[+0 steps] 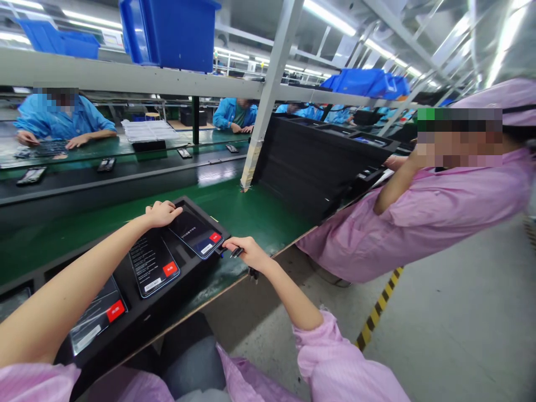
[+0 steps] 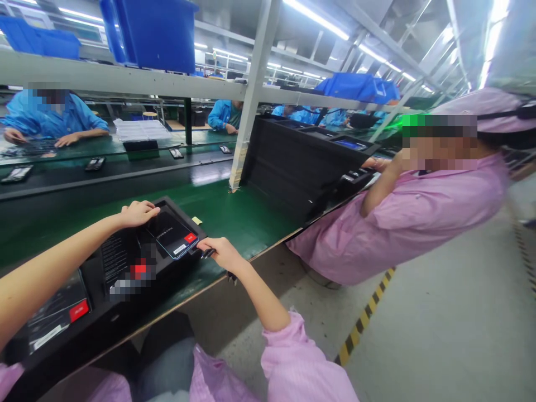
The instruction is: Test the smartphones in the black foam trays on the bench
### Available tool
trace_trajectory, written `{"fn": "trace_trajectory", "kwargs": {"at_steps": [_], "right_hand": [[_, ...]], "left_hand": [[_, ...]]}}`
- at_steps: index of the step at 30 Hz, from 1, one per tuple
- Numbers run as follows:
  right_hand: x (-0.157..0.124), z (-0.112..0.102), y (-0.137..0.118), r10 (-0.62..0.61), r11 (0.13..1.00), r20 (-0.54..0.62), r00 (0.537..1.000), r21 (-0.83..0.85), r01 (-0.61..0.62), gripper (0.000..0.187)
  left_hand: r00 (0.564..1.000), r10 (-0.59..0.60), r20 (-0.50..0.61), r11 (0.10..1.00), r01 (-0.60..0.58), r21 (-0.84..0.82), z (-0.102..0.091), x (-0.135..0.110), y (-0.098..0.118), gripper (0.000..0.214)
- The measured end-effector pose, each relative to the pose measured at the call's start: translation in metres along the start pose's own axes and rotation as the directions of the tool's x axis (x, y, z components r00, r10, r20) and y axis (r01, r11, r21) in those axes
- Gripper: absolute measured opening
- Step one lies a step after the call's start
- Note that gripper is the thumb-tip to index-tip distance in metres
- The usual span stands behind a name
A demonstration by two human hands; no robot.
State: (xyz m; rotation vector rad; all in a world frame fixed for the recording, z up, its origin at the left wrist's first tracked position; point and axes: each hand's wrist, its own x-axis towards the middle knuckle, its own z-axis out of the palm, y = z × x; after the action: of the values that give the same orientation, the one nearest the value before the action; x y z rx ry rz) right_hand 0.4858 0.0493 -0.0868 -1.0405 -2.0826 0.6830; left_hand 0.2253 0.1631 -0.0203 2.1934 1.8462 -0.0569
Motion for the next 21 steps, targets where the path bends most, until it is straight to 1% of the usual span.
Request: {"fn": "trace_trajectory", "kwargs": {"at_steps": [2,4,6,8,9,11,14,16,18,20,21], "right_hand": [[0.000,0.003,0.000,0.020,0.999,-0.011,1.000,-0.049,-0.020,0.021],[0.000,0.004,-0.002,0.026,0.995,0.001,1.000,-0.094,-0.026,0.014],[-0.001,0.003,-0.004,-0.003,0.989,0.026,1.000,-0.147,0.007,0.018],[-0.002,0.002,-0.005,-0.035,0.967,0.067,0.997,-0.249,0.051,0.025],[-0.003,0.002,-0.006,-0.036,0.943,0.092,0.995,-0.325,0.064,0.029],[-0.006,0.002,-0.007,-0.015,0.865,0.139,0.990,-0.495,0.083,0.035],[-0.010,0.003,-0.006,-0.022,0.724,0.177,0.984,-0.676,0.138,0.034],[-0.013,0.002,-0.004,-0.074,0.662,0.206,0.976,-0.722,0.202,0.033],[-0.016,-0.001,0.000,-0.141,0.633,0.230,0.963,-0.727,0.267,0.037],[-0.021,-0.006,0.002,-0.225,0.648,0.214,0.951,-0.696,0.310,0.041],[-0.024,-0.009,0.003,-0.270,0.673,0.176,0.946,-0.668,0.317,0.042]], "left_hand": [[1.000,0.007,-0.004,1.000,-0.007,0.001,0.001,-0.001,-0.001,0.041],[1.000,0.013,-0.007,1.000,-0.013,0.003,0.002,-0.002,-0.002,0.041],[1.000,0.015,-0.009,1.000,-0.015,0.006,0.002,-0.003,-0.002,0.041],[1.000,0.015,-0.008,1.000,-0.014,0.007,0.002,-0.003,-0.001,0.040],[1.000,0.015,-0.008,1.000,-0.015,0.006,0.001,-0.003,-0.001,0.040],[1.000,0.016,-0.009,1.000,-0.016,0.003,0.001,-0.003,-0.001,0.040],[1.000,0.017,-0.017,1.000,-0.018,-0.005,0.002,-0.002,-0.001,0.040],[1.000,0.016,-0.022,1.000,-0.016,-0.008,0.003,-0.001,-0.002,0.040],[1.000,0.015,-0.026,1.000,-0.016,-0.008,0.004,-0.001,-0.002,0.040],[0.999,0.019,-0.026,1.000,-0.019,-0.007,0.004,-0.001,-0.003,0.040],[0.999,0.022,-0.025,1.000,-0.022,-0.008,0.004,-0.001,-0.004,0.040]]}}
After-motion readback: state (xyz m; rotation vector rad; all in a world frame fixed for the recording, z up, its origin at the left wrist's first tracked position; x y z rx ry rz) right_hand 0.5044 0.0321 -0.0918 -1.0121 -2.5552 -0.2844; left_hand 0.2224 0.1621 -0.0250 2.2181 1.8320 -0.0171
